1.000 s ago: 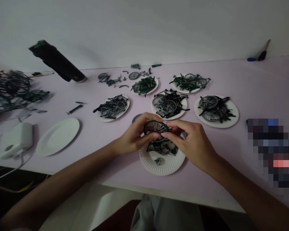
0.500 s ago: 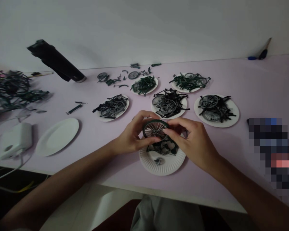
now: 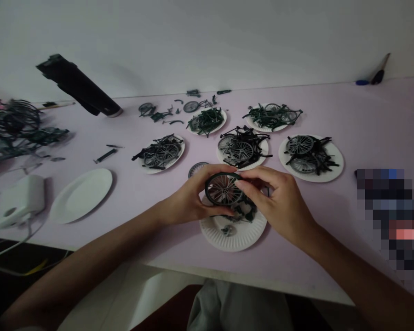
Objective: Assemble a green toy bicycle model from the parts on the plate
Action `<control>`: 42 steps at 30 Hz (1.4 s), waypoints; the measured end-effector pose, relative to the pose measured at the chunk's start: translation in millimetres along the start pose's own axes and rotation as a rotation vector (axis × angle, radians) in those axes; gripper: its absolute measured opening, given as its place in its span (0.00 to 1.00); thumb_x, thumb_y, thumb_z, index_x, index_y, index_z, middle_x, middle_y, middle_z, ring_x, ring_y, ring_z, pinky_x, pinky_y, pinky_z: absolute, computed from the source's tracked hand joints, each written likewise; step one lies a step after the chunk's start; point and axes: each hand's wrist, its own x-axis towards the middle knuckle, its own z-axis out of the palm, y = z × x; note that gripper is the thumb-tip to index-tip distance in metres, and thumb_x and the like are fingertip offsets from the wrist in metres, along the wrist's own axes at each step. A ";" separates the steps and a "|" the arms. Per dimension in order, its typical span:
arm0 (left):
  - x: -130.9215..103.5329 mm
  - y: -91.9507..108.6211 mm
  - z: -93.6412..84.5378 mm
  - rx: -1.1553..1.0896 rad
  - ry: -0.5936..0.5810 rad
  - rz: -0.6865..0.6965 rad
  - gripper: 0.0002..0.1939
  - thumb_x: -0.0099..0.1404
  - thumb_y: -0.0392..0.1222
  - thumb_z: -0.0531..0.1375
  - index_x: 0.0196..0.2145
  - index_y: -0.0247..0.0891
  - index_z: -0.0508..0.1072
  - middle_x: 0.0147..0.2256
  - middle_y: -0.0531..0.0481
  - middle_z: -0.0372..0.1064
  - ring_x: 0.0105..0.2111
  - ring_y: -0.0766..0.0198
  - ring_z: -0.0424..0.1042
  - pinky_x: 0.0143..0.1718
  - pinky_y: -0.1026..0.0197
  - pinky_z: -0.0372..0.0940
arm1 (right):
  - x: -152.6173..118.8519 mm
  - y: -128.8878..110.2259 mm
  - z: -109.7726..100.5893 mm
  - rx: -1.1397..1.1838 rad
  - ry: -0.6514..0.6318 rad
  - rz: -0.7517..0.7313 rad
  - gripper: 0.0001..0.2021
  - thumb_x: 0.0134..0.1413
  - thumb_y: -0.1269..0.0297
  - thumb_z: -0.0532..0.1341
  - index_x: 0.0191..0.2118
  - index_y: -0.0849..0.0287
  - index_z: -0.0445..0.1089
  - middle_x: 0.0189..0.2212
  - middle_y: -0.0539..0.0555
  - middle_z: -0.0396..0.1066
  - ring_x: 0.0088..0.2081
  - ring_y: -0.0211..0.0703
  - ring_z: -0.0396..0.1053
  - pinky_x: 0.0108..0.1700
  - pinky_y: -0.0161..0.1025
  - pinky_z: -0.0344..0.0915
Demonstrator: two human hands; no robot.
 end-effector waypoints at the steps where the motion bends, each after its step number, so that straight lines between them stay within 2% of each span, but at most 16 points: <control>1: -0.4 0.0 -0.1 0.013 -0.002 -0.008 0.41 0.58 0.46 0.72 0.64 0.48 0.58 0.59 0.43 0.64 0.57 0.52 0.69 0.56 0.53 0.70 | 0.0 -0.2 0.0 0.005 -0.001 0.005 0.06 0.59 0.61 0.64 0.39 0.55 0.77 0.37 0.51 0.80 0.37 0.44 0.76 0.39 0.37 0.72; 5: -2.0 -0.7 -0.1 0.057 -0.018 -0.025 0.42 0.58 0.48 0.72 0.64 0.49 0.57 0.58 0.43 0.66 0.55 0.52 0.71 0.51 0.57 0.72 | 0.3 0.1 0.3 0.006 -0.001 0.015 0.06 0.59 0.61 0.64 0.39 0.54 0.77 0.36 0.51 0.80 0.37 0.44 0.76 0.38 0.38 0.72; 9: -2.4 -1.4 0.4 0.077 0.001 -0.021 0.39 0.59 0.49 0.71 0.63 0.47 0.59 0.56 0.42 0.67 0.55 0.50 0.71 0.51 0.56 0.72 | 0.0 0.7 0.4 0.009 -0.010 0.024 0.07 0.59 0.60 0.64 0.39 0.54 0.77 0.36 0.52 0.80 0.37 0.44 0.76 0.39 0.39 0.73; 14: -0.1 -0.1 -0.7 0.094 0.004 0.018 0.38 0.59 0.48 0.71 0.62 0.46 0.60 0.54 0.43 0.69 0.51 0.54 0.74 0.47 0.60 0.73 | -0.6 1.2 0.5 0.015 -0.011 0.023 0.07 0.58 0.60 0.65 0.39 0.54 0.78 0.37 0.51 0.80 0.38 0.44 0.76 0.40 0.38 0.73; 18: 1.3 0.6 -1.4 0.102 0.006 0.061 0.37 0.58 0.47 0.72 0.61 0.44 0.61 0.53 0.43 0.70 0.50 0.56 0.74 0.48 0.60 0.73 | -0.9 1.7 1.3 0.008 -0.007 0.016 0.08 0.58 0.58 0.65 0.40 0.54 0.78 0.39 0.52 0.80 0.39 0.46 0.77 0.41 0.39 0.73; 30: 0.1 -0.4 0.9 0.092 0.026 0.056 0.36 0.58 0.46 0.72 0.59 0.44 0.62 0.50 0.44 0.72 0.46 0.58 0.76 0.45 0.62 0.73 | 0.0 -0.3 1.3 0.013 -0.023 0.014 0.06 0.58 0.61 0.65 0.39 0.55 0.78 0.39 0.52 0.80 0.39 0.45 0.77 0.41 0.38 0.73; 36: 1.3 -2.9 0.5 0.146 0.115 0.116 0.36 0.58 0.48 0.72 0.59 0.42 0.61 0.52 0.43 0.70 0.47 0.57 0.76 0.47 0.61 0.73 | -0.1 -2.5 3.2 0.065 -0.147 0.068 0.07 0.59 0.60 0.63 0.38 0.56 0.77 0.34 0.51 0.79 0.34 0.42 0.75 0.34 0.35 0.70; 42: 3.4 -4.1 -3.3 0.208 0.081 0.151 0.38 0.59 0.52 0.71 0.60 0.42 0.59 0.54 0.40 0.70 0.48 0.54 0.76 0.49 0.56 0.72 | -0.3 0.6 1.9 0.067 -0.053 0.046 0.08 0.60 0.60 0.64 0.41 0.55 0.77 0.35 0.50 0.79 0.35 0.41 0.75 0.35 0.34 0.70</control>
